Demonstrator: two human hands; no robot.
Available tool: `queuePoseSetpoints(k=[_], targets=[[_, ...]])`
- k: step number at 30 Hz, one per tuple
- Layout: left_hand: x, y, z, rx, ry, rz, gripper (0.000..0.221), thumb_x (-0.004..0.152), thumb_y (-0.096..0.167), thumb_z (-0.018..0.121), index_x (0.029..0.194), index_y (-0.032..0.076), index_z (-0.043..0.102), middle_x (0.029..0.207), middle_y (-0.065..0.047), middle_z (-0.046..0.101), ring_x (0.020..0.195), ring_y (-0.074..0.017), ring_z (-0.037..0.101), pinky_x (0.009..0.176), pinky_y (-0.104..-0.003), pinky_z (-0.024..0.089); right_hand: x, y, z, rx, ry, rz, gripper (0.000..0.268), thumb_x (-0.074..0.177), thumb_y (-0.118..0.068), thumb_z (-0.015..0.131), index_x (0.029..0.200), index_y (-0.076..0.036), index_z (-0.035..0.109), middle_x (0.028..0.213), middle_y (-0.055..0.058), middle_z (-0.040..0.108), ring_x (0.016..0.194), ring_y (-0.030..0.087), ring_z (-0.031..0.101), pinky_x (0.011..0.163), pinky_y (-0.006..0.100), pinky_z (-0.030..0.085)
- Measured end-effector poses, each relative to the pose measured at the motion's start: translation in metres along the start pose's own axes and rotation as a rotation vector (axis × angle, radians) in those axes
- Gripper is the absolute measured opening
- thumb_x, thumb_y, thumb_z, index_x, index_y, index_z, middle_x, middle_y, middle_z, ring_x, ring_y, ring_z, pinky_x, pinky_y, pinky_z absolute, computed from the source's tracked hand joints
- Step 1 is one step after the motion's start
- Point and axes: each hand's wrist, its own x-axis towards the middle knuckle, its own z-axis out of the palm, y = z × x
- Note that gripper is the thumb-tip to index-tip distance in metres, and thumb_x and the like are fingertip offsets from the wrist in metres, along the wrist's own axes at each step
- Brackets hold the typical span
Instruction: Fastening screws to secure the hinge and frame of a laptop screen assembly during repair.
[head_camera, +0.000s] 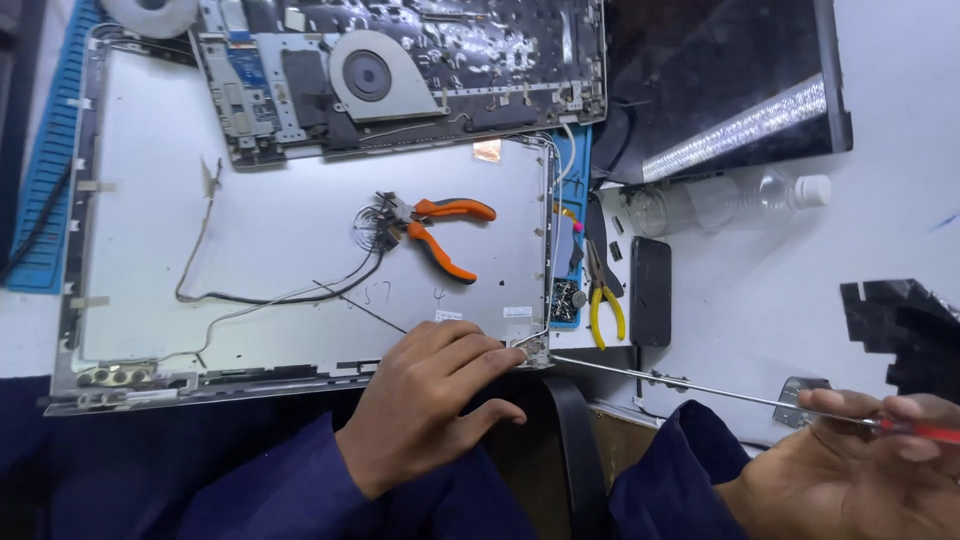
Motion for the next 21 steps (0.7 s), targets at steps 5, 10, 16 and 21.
queuePoseSetpoints(k=[5, 10, 16, 21], targets=[[-0.009, -0.003, 0.023, 0.267, -0.128, 0.098, 0.035, 0.092, 0.024, 0.075, 0.121, 0.005, 0.067, 0.110, -0.010, 0.069, 0.107, -0.0325, 0.061, 0.085, -0.044, 0.050, -0.010, 0.026, -0.039, -0.019, -0.160, -0.215, 0.024, 0.113, -0.028, 0.070, 0.107, -0.009, 0.056, 0.118, 0.009, 0.055, 0.079, 0.031, 0.064, 0.067, 0.039, 0.062], [-0.010, -0.007, 0.034, 0.513, -0.007, 0.207, 0.008, 0.099, 0.006, 0.069, 0.106, 0.007, 0.073, 0.100, -0.009, 0.071, 0.101, -0.0282, 0.068, 0.082, -0.039, 0.055, -0.010, 0.027, -0.039, -0.071, -0.368, -0.350, 0.070, 0.110, -0.062, 0.042, 0.148, -0.004, 0.038, 0.116, 0.029, 0.047, 0.081, 0.040, 0.059, 0.067, 0.052, 0.062], [-0.008, -0.007, 0.034, 0.519, 0.010, 0.198, 0.004, 0.100, 0.007, 0.070, 0.103, 0.009, 0.072, 0.098, -0.007, 0.072, 0.100, -0.0259, 0.069, 0.079, -0.037, 0.054, -0.013, 0.029, -0.061, -0.101, -0.438, -0.220, 0.045, 0.119, -0.039, 0.042, 0.117, 0.006, 0.039, 0.111, 0.020, 0.052, 0.080, 0.045, 0.070, 0.068, 0.048, 0.068], [-0.006, -0.008, 0.034, 0.529, 0.018, 0.198, 0.003, 0.100, 0.007, 0.071, 0.101, 0.009, 0.073, 0.097, -0.007, 0.072, 0.098, -0.0247, 0.070, 0.078, -0.036, 0.054, -0.021, 0.035, -0.045, -0.062, -0.332, -0.216, 0.058, 0.115, -0.053, 0.051, 0.099, 0.003, 0.048, 0.108, 0.017, 0.052, 0.073, 0.038, 0.066, 0.065, 0.048, 0.068]])
